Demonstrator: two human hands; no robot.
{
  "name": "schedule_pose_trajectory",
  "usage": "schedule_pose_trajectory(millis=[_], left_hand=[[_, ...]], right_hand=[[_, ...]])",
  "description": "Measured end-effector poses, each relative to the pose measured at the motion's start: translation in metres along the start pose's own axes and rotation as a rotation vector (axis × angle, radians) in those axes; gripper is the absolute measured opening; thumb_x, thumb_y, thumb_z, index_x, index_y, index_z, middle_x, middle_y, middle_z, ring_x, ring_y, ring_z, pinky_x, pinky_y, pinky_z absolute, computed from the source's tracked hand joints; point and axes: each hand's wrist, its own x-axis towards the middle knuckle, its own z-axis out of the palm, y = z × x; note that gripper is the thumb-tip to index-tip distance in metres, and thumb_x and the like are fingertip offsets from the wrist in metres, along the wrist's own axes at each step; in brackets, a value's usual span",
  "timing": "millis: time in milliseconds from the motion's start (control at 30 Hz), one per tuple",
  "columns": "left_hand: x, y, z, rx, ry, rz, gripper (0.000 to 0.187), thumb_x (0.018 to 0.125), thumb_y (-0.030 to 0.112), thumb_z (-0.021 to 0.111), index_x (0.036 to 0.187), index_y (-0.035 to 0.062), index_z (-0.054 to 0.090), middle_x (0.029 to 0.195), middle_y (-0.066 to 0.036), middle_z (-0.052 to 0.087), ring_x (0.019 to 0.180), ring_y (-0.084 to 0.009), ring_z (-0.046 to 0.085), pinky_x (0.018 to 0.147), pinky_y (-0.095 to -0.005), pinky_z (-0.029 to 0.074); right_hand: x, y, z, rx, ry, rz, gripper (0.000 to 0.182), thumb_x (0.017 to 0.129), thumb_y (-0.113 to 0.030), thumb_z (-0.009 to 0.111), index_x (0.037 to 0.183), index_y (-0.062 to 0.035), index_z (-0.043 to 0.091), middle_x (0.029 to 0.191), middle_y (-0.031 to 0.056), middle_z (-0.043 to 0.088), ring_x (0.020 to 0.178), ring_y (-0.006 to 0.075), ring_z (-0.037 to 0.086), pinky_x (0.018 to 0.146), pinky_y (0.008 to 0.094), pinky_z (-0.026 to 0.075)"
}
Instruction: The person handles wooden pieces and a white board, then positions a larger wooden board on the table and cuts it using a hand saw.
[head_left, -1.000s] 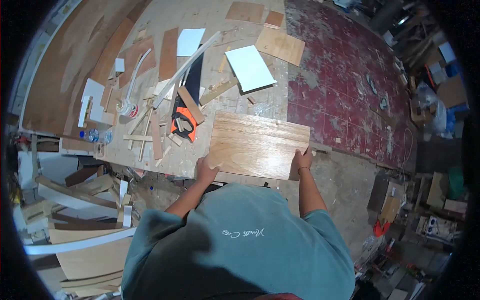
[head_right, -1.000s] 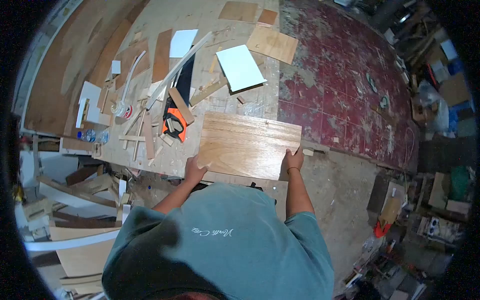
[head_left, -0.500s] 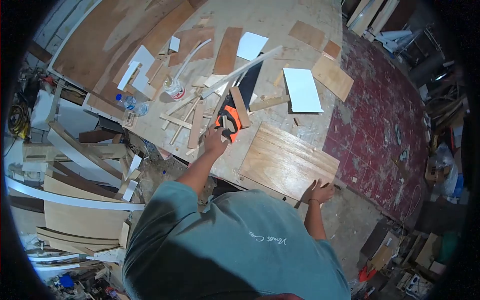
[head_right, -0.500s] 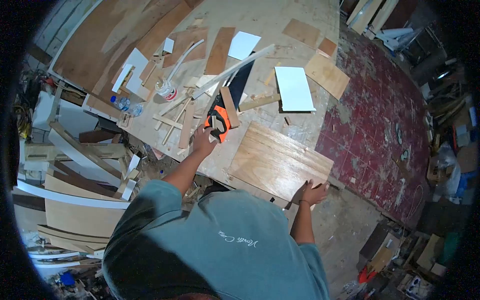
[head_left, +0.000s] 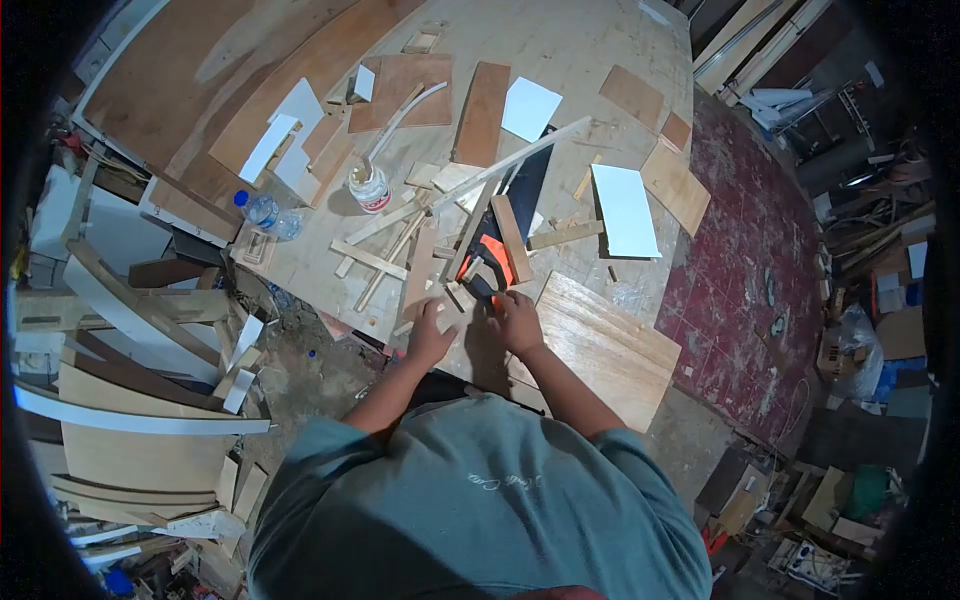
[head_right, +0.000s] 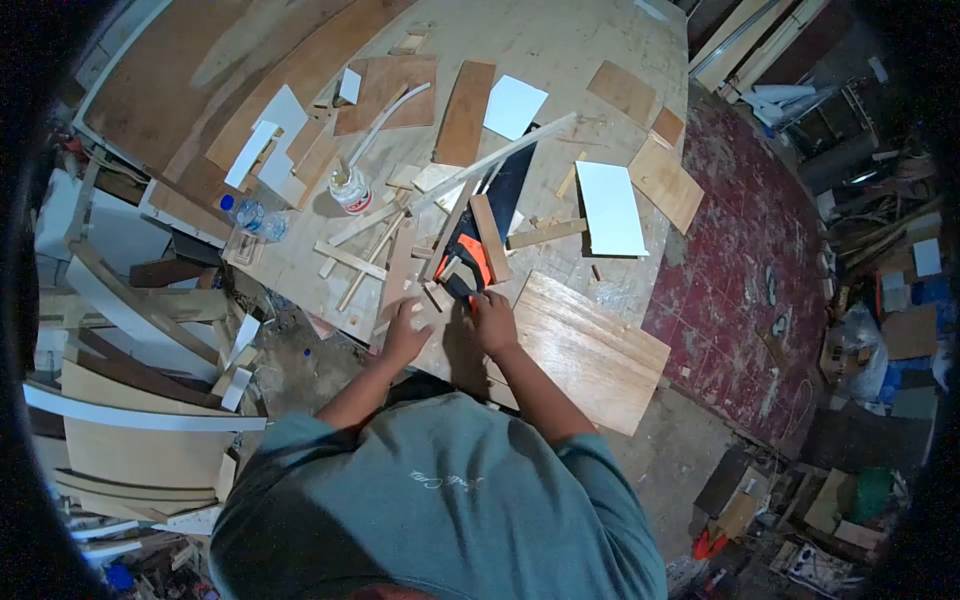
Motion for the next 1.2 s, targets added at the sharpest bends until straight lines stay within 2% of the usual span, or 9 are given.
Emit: schedule_pose_trajectory(millis=[133, 333, 500, 700, 867, 1033, 1100, 1133, 1200], left_hand=[[-0.031, -0.037, -0.032, -0.2, -0.25, -0.187, 0.047, 0.077, 0.016, 0.074, 0.117, -0.0003, 0.055, 0.114, -0.019, 0.059, 0.098, -0.0292, 0.062, 0.083, -0.0378, 0.051], [-0.049, -0.054, -0.069, -0.337, -0.317, -0.241, 0.037, 0.082, 0.018, 0.07, 0.111, -0.0011, 0.059, 0.109, -0.017, 0.064, 0.092, -0.0254, 0.065, 0.08, -0.0352, 0.052], [-0.016, -0.063, -0.069, -0.353, -0.319, -0.227, 0.035, 0.082, 0.016, 0.07, 0.111, -0.0008, 0.059, 0.11, -0.016, 0.064, 0.089, -0.0252, 0.066, 0.079, -0.0348, 0.052], [0.018, -0.028, -0.087, -0.42, -0.314, -0.179, 0.036, 0.082, 0.017, 0.071, 0.112, 0.0005, 0.059, 0.109, -0.015, 0.064, 0.093, -0.0245, 0.065, 0.08, -0.0348, 0.052], [0.018, -0.04, -0.107, -0.398, -0.325, -0.124, 0.037, 0.082, 0.015, 0.071, 0.113, -0.0006, 0.058, 0.107, -0.015, 0.064, 0.095, -0.0237, 0.065, 0.08, -0.0343, 0.052], [0.015, -0.056, -0.128, -0.438, -0.305, -0.277, 0.036, 0.082, 0.015, 0.071, 0.113, -0.0005, 0.059, 0.102, -0.012, 0.066, 0.091, -0.0205, 0.064, 0.08, -0.0326, 0.052], [0.014, -0.067, -0.13, -0.435, -0.231, -0.293, 0.036, 0.083, 0.015, 0.07, 0.114, -0.0001, 0.059, 0.101, -0.011, 0.066, 0.091, -0.0193, 0.064, 0.08, -0.0316, 0.051], [0.015, -0.069, -0.132, -0.422, -0.256, -0.312, 0.037, 0.084, 0.017, 0.069, 0.115, 0.0004, 0.06, 0.105, -0.012, 0.066, 0.094, -0.0194, 0.063, 0.081, -0.0313, 0.05], [0.017, -0.07, -0.132, -0.486, -0.253, -0.389, 0.038, 0.084, 0.018, 0.069, 0.116, 0.0004, 0.059, 0.108, -0.012, 0.066, 0.095, -0.0196, 0.063, 0.082, -0.0314, 0.05]], right_hand=[[0.045, -0.024, 0.031, -0.174, -0.158, 0.088, 0.067, 0.071, -0.027, 0.075, 0.13, -0.0081, 0.05, 0.127, 0.0142, 0.052, 0.12, 0.0312, 0.049, 0.096, 0.0461, 0.042], [0.07, -0.048, 0.037, -0.383, -0.29, 0.305, 0.067, 0.07, -0.034, 0.076, 0.128, -0.0113, 0.051, 0.122, 0.0097, 0.053, 0.118, 0.0278, 0.052, 0.092, 0.0502, 0.041], [0.073, -0.048, 0.039, -0.423, -0.298, 0.24, 0.052, 0.073, -0.029, 0.071, 0.116, -0.0057, 0.055, 0.117, 0.0138, 0.054, 0.111, 0.0327, 0.055, 0.091, 0.0492, 0.043], [0.087, -0.035, 0.049, -0.508, -0.229, 0.114, 0.035, 0.074, -0.018, 0.067, 0.101, -0.0013, 0.053, 0.1, 0.0195, 0.06, 0.091, 0.0347, 0.064, 0.076, 0.0428, 0.053], [0.101, -0.072, 0.021, -0.389, -0.399, 0.342, 0.038, 0.077, -0.019, 0.064, 0.107, -0.0009, 0.051, 0.103, 0.0232, 0.064, 0.093, 0.0361, 0.066, 0.078, 0.0458, 0.053], [0.106, -0.104, -0.005, -0.245, -0.257, 0.396, 0.049, 0.073, -0.029, 0.072, 0.105, -0.0016, 0.047, 0.1, 0.0233, 0.065, 0.093, 0.0388, 0.065, 0.077, 0.047, 0.052], [0.109, -0.113, -0.017, -0.078, -0.133, 0.367, 0.057, 0.072, -0.027, 0.073, 0.114, -0.0005, 0.044, 0.099, 0.0251, 0.063, 0.086, 0.0406, 0.064, 0.075, 0.0462, 0.052], [0.109, -0.116, -0.019, -0.005, 0.073, 0.229, 0.062, 0.072, -0.025, 0.072, 0.122, -0.0032, 0.043, 0.096, 0.0252, 0.063, 0.087, 0.0421, 0.063, 0.074, 0.0466, 0.051], [0.112, -0.135, -0.042, 0.049, 0.194, 0.301, 0.062, 0.072, -0.023, 0.072, 0.124, -0.0044, 0.043, 0.095, 0.0249, 0.063, 0.088, 0.0421, 0.063, 0.073, 0.0458, 0.051]])
